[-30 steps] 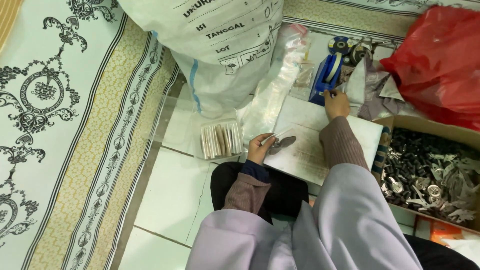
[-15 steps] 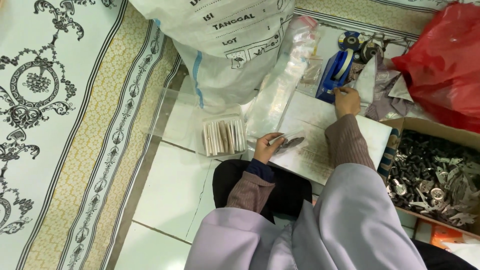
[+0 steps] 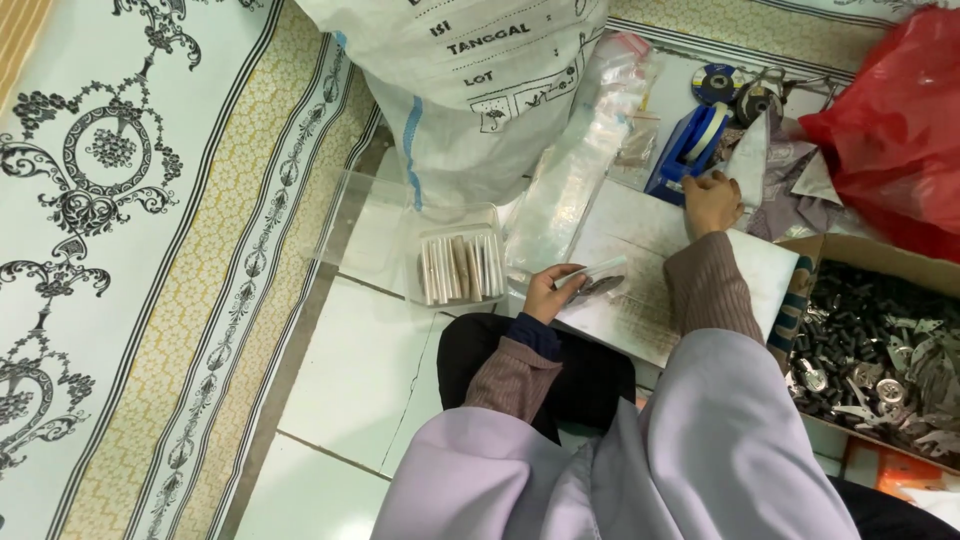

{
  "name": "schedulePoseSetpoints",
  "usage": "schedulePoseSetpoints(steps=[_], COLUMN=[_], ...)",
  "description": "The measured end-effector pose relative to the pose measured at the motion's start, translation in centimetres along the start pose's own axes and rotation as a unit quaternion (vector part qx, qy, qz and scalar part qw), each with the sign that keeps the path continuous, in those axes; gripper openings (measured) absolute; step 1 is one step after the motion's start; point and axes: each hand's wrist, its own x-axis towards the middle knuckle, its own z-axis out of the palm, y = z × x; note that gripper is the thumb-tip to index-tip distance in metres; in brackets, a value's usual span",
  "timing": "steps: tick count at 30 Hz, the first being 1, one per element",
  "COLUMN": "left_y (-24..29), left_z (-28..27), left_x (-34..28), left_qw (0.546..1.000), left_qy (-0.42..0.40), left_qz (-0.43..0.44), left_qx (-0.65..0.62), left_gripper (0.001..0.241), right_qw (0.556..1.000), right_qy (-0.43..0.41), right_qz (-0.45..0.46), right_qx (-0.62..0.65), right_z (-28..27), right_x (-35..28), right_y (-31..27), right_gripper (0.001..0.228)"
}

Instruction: Arranging small circular metal parts on a template board and handling packaging strips.

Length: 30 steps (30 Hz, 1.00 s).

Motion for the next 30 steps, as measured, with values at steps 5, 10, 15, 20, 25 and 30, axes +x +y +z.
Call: schedulePoseSetpoints(steps=[5,10,15,20,25,30], left_y=[0.1,-1.1,-1.4,-1.2,-1.3,-1.0], left_z=[0.4,0.7,0.9,1.1,1.2,1.3], left_x=[-0.7,-1.7,-2.0,-2.2,-2.2,-2.3], left_qw=[1.0,1.0,0.999,0.999,0.999,0.999], left_qy=[0.001,0.001,0.003,0.014,0.016,0.016], left_qz=[0.006,0.011,0.033,0.026,0.028,0.029], left_qx=[0.0,0.007,0.027,0.025,0.016,0.004], left_gripper=[0.026,0.025,0.023,0.022,0.022,0.021], right_qw=[1.0,0.999,0.991,0.987,0.986,0.983], right_qy=[-0.013,-0.022,-0.082,-0.094,-0.108,-0.117], right_qz=[-0.011,0.027,0.103,0.13,0.127,0.135], right_qx=[0.002,-0.012,0.0,0.016,0.006,-0.048], right_z=[0.3,1.8,0.2,1.0,-0.6,-2.8], right_x=[0.3,1.7,0.1,0.9,-0.5,-3.3], right_y=[1.0,3.2,0.2,1.1,-0.4,-4.3], right_gripper=[0.037,0.038,0.041,0.047,0.049,0.056])
